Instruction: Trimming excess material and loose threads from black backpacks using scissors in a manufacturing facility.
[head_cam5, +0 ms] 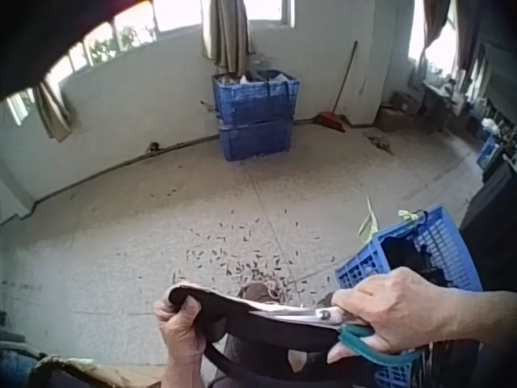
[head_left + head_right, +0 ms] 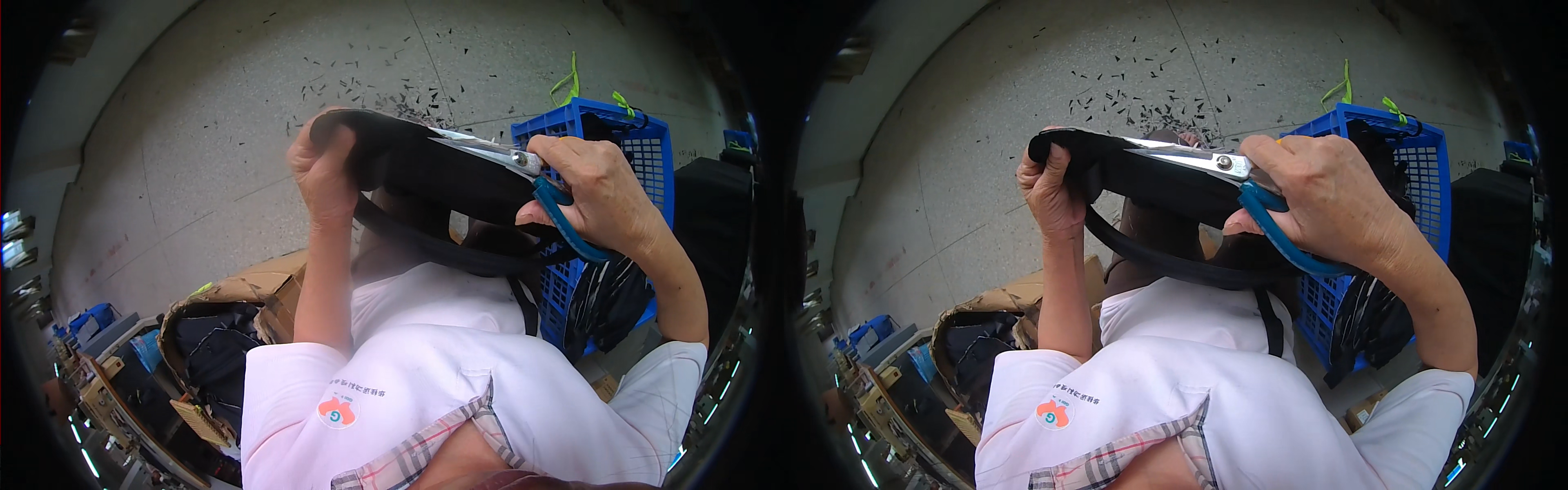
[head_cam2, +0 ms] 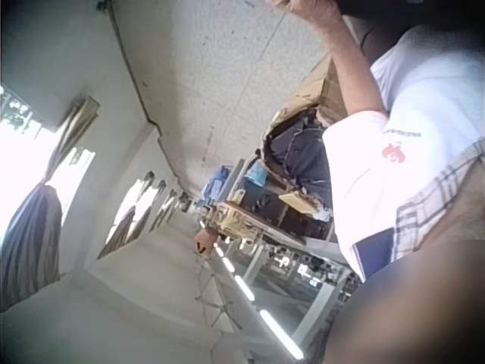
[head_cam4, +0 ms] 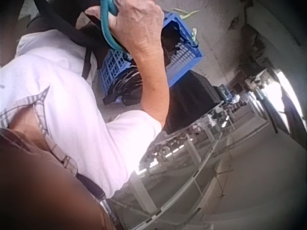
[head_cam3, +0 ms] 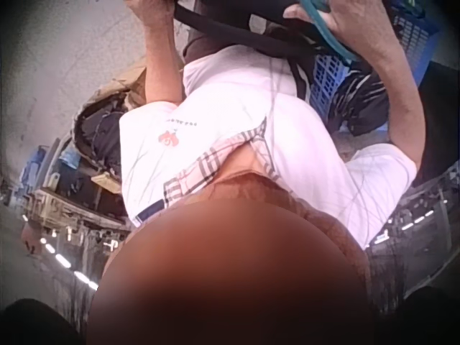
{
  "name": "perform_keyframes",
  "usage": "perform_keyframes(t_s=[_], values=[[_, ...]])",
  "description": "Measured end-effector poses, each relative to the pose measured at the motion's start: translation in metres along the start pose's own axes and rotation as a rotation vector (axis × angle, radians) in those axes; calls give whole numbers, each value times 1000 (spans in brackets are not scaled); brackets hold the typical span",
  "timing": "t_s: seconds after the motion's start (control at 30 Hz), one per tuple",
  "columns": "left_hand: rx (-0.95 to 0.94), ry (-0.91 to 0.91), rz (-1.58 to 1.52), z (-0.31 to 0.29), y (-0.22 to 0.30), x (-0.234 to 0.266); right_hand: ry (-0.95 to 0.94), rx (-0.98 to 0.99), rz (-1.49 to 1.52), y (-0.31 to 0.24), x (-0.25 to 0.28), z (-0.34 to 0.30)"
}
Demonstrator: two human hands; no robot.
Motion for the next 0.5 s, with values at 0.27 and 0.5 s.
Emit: perform_keyframes(t_s=[0.27, 0.5], values=[[38, 12, 35, 0, -1, 0, 64, 93, -4, -2, -1, 3], [30, -42, 3, -2, -2, -10, 35, 84, 66, -2, -3, 5]])
Point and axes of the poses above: each hand's wrist, its own z-axis towards the middle knuckle, its own x-axis out of the back of the hand, y = z × x, the point moved 5 cm from there along z, towards the middle knuckle, and after that the axes turned 10 degrees about z, right-handed, at the moved point
